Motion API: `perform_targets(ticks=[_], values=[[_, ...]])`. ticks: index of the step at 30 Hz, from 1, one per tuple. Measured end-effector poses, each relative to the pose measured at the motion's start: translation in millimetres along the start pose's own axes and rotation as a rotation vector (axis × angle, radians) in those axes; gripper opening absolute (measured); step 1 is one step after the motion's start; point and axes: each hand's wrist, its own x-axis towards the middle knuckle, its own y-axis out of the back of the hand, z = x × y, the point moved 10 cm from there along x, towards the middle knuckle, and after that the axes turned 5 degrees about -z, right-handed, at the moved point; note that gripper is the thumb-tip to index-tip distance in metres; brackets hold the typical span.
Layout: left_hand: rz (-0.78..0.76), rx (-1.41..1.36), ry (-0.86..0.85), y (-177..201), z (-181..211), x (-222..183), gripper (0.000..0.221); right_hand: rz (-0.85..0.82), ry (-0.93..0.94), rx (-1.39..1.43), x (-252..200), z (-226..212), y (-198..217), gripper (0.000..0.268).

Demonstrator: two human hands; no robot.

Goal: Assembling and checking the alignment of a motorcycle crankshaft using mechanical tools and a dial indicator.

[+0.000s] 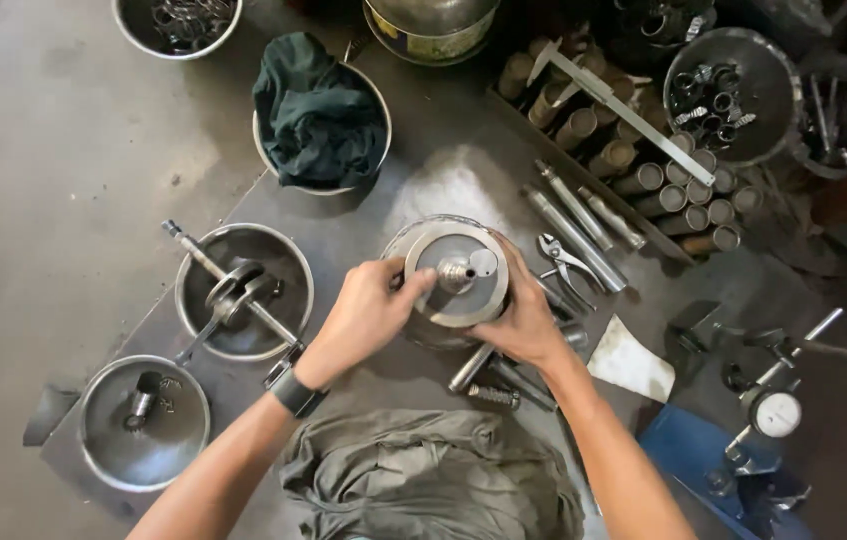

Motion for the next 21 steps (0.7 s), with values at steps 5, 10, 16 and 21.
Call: perform_targets(ticks=[5, 10, 16, 21], values=[[0.030, -0.041, -0.055, 0.0, 2.6, 0.8, 0.043, -0.038, -0.087, 0.103, 0.0, -0.9, -6.6, 0.119], [0.025, 0.000, 0.020, -2.6, -7.6, 4.2, 0.049, -0.012, -0.115, 0.164, -2.5, 4.0, -7.8, 0.114], [-0.051, -0.149, 0.061, -7.2, -4.3, 2.7, 0.043, 0.012, -0.122, 0.109, -4.5, 11.3, -7.7, 0.113], [0.003, -0.114, 0.009, -3.9, -2.7, 1.7, 0.047, 0.040, -0.095, 0.166, -7.0, 10.1, -7.0, 0.111]])
